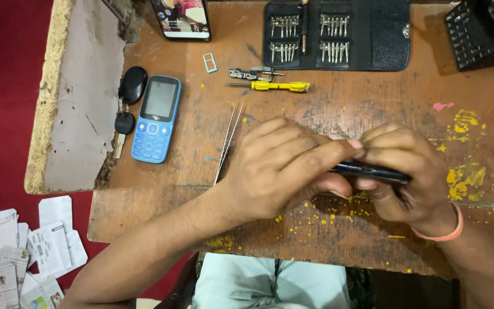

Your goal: The person disassembles a black smartphone using a metal prying tool, removes the back cover, and then reassembles it. The person then disassembles a blue feature phone, removes the back cover and battery, and reassembles it.

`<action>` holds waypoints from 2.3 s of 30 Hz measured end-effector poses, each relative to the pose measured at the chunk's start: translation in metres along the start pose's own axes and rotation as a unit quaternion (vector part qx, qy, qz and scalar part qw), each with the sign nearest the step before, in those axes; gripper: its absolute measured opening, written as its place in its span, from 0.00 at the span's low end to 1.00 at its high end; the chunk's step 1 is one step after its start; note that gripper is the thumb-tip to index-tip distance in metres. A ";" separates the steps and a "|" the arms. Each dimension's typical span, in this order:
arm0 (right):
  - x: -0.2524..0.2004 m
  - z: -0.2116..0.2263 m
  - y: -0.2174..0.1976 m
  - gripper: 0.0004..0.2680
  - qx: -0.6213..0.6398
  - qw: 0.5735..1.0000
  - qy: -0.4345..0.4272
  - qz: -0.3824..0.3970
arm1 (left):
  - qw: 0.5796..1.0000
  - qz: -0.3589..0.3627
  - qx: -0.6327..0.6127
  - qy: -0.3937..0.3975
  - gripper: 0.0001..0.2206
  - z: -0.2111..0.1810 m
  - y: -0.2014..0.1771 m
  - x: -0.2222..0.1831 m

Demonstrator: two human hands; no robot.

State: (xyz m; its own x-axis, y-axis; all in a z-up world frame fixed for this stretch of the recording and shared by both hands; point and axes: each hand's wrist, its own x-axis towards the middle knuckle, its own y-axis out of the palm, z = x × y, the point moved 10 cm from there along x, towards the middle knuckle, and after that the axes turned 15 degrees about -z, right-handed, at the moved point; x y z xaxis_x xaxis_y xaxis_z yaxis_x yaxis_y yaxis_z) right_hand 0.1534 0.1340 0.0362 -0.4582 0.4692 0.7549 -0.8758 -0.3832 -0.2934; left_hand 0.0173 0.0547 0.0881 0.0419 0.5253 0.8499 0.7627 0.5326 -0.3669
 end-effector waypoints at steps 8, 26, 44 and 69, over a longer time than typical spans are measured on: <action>0.015 0.015 0.003 0.12 0.011 0.999 -0.011 -0.035 | 0.999 -0.007 -0.023 -0.047 0.13 -0.003 -0.002 0.012; 0.019 -0.001 0.004 0.10 -0.077 0.995 -0.011 -0.055 | 0.998 -0.060 0.002 -0.029 0.20 0.005 -0.011 0.005; 0.008 -0.076 -0.007 0.10 -0.098 0.987 0.124 -0.004 | 0.967 -0.109 -0.027 -0.228 0.10 0.075 -0.024 -0.022; 0.018 0.000 -0.023 0.07 0.020 1.000 0.014 -0.013 | 1.000 -0.008 0.015 0.020 0.13 0.009 -0.020 -0.001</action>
State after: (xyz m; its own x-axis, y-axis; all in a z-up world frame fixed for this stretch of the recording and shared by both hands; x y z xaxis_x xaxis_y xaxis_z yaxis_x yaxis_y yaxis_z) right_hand 0.1650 0.1518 0.0565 -0.4391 0.5016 0.7454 -0.8813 -0.4018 -0.2488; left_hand -0.0038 0.0490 0.0910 0.0563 0.4891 0.8704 0.7442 0.5606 -0.3632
